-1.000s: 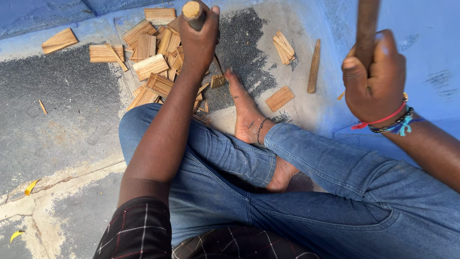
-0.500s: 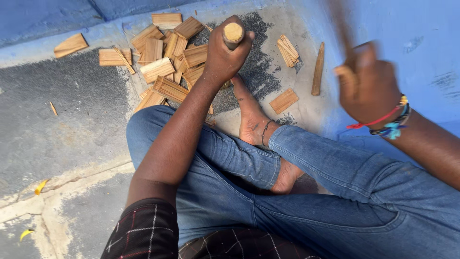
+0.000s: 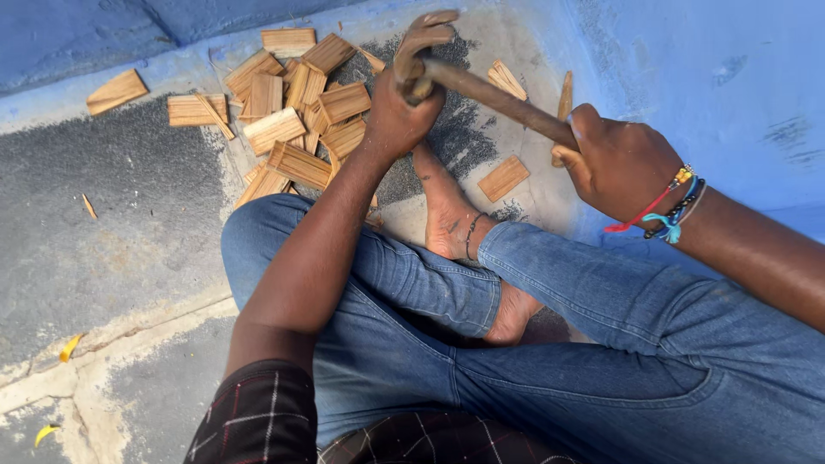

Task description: The person sits cross-legged on a tiled floor and splits small pieces of wood using a hammer and a metal chisel. They repeatedly position the wood on the ground, strike the chisel with the hammer to split the pieces, and then separate the resulting fragments.

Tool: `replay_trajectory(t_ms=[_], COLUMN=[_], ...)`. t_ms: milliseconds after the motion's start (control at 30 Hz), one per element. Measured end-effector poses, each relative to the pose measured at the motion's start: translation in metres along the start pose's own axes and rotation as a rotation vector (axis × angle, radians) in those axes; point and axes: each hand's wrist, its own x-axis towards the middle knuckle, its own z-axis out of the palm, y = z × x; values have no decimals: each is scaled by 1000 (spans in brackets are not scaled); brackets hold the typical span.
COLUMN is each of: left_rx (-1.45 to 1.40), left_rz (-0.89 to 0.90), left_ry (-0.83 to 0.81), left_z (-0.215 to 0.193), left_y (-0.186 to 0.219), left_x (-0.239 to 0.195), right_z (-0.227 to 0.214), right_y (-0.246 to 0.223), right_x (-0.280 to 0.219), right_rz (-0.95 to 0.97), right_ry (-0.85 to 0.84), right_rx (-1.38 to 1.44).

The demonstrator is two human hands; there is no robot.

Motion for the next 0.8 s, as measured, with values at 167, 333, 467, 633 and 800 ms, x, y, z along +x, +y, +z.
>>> replay_trajectory(t_ms=[167,333,467,633,800], left_rx=[34,113,43,32,64], left_rz=[-34,-25,8,67,22], left_ry=[68,119,94,77,86], left_z=[-2,-13,-16,-12,-6], left_y=[7,22,20,18,26], left_x=[-5,7,7,10,8], right_z=[-6,-7,-6,-6,-4], right_y=[1,12,13,15,17], right_x=[-1,-2,-3,-5,-11], right_rz=[-96,-73,-35,-25,-98], right_ry=[139,237,233,266,490], right_rx=[65,159,202,211,196])
